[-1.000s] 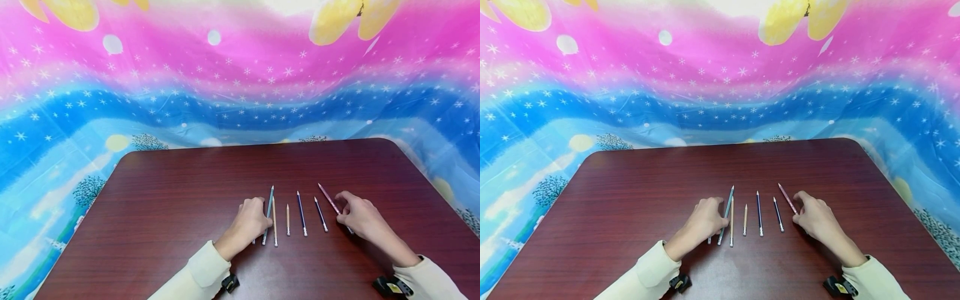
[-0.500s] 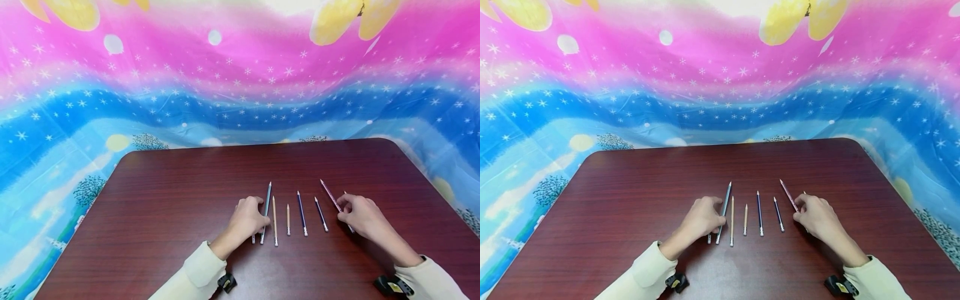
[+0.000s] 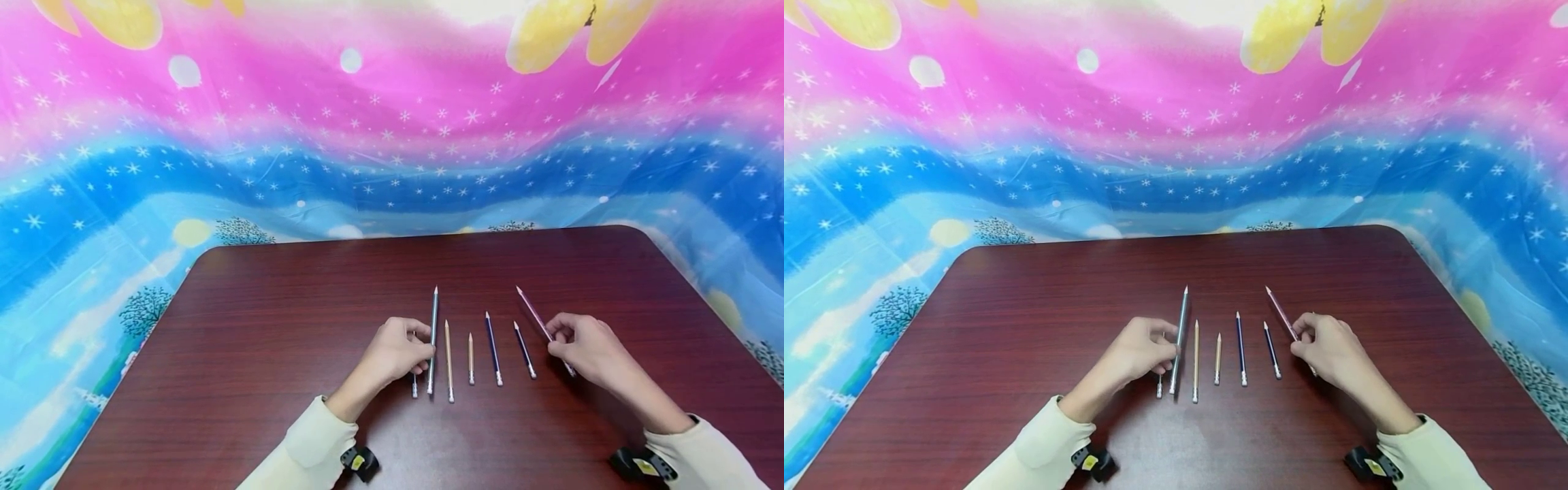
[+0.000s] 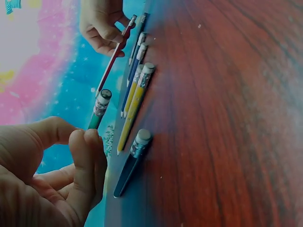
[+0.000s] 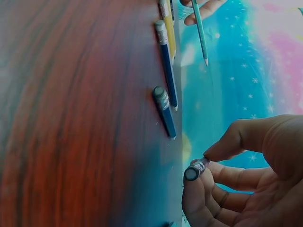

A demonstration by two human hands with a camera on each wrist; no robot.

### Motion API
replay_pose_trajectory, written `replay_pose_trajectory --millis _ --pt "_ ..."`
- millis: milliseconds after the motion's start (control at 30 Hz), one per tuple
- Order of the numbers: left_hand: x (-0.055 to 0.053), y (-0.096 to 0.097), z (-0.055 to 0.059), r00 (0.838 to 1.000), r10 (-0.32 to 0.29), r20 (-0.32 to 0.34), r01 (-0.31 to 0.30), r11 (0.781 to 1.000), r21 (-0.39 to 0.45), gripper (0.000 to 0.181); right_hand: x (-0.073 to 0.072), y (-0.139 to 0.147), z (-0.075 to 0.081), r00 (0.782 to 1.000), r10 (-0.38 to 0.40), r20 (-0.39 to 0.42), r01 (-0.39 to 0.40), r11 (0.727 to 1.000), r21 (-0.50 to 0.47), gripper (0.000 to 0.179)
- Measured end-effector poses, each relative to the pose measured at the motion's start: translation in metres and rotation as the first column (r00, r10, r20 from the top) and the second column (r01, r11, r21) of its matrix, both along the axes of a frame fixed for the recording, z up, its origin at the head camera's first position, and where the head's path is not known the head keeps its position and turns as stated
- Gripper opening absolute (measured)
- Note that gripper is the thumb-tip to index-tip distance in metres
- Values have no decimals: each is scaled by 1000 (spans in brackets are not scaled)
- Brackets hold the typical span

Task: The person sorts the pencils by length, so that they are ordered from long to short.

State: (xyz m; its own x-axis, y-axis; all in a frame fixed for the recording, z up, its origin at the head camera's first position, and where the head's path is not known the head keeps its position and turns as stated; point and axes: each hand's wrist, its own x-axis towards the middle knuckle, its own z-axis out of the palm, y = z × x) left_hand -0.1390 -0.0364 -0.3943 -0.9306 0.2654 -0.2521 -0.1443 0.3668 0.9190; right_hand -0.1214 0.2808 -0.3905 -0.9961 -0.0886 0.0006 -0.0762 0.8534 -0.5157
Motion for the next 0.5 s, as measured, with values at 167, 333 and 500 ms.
replay_pose_trajectory --millis 167,333,500 --pt "-1 -6 -3 1000 0 30 -3 996 92 30 0 -6 4 1000 13 25 -11 998 -62 17" --pt "-1 -10 -2 997 12 80 -29 977 213 32 0 -16 6 997 38 68 -24 979 -202 23" --pt "-3 -13 0 993 10 117 -44 956 290 35 -2 -32 11 990 86 115 -37 926 -374 32"
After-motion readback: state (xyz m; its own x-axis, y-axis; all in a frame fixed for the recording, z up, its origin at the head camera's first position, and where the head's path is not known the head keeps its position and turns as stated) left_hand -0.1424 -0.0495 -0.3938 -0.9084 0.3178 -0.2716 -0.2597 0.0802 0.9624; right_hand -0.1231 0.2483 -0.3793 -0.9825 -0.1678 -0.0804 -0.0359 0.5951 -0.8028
